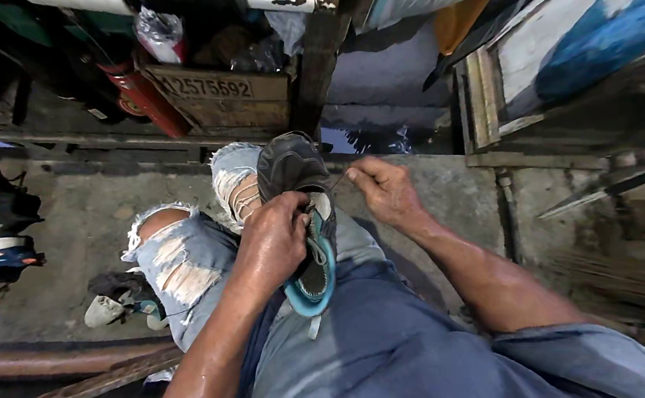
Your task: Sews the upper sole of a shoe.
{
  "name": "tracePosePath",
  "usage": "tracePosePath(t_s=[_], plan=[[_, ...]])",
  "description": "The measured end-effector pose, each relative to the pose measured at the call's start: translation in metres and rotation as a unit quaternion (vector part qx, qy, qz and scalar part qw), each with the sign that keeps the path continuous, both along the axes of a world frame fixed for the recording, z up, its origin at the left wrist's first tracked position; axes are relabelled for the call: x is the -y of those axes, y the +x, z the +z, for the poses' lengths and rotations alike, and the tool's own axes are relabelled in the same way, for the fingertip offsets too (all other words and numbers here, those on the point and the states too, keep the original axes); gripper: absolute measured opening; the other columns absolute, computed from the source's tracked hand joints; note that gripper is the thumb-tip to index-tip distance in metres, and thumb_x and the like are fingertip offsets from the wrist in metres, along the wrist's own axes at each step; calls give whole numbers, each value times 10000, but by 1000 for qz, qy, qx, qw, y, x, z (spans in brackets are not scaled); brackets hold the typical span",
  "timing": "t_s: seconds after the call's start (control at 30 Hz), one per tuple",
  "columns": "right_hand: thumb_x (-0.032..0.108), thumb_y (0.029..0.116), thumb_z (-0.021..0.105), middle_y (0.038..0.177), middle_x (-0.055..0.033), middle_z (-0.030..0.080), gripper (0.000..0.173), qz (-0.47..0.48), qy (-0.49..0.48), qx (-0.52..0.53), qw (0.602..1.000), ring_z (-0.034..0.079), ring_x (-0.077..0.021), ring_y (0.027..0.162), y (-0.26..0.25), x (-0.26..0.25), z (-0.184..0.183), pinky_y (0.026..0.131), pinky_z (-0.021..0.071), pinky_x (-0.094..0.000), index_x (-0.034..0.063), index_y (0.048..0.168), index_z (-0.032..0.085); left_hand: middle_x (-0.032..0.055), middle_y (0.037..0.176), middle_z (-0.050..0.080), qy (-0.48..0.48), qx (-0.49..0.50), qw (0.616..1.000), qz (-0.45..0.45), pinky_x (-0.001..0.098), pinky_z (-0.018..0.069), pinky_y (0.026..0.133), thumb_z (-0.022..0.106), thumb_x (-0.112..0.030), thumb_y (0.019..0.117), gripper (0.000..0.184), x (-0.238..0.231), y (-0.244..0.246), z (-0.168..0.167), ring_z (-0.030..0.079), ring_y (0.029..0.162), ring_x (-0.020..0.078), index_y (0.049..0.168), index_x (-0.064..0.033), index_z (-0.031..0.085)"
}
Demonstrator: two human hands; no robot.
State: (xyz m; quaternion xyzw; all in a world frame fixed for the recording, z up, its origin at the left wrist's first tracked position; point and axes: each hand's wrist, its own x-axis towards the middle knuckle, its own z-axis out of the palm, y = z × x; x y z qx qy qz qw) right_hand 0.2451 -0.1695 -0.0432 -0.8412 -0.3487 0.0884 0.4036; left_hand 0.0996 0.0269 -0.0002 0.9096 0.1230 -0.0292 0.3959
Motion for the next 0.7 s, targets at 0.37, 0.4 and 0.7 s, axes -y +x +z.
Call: tracePosePath(t_s=[0.37, 0.4, 0.7], plan=[[173, 1044, 559, 705, 31, 593, 235, 70, 175, -342, 921, 491, -33, 499, -6, 9, 27, 455, 452, -194, 62, 1204, 689, -32, 947, 714, -182, 95, 976, 67, 237, 572, 674, 667, -144, 949, 204, -11, -12, -10, 655, 751, 42, 1136, -134, 747], [150, 1029, 588, 704, 23, 604, 201, 80, 189, -336, 919, 489, -33, 493, -12, 5, 34, 445, 447, -192, 46, 1152, 707, -41, 853, 690, -215, 112, 968, 69, 216, 546, 620, 684, -132, 934, 184, -13, -16, -11, 623, 685, 38, 1105, -121, 751], [18, 942, 626, 739, -11, 661, 114, 210, 198, -341, 895, 523, -19, 528, -32, -21, 42, 470, 446, -174, -6, 1005, 718, -20, 828, 733, -352, 163, 919, 67, 237, 591, 668, 611, -37, 942, 159, -35, -34, -21, 674, 706, 51, 977, -82, 760]])
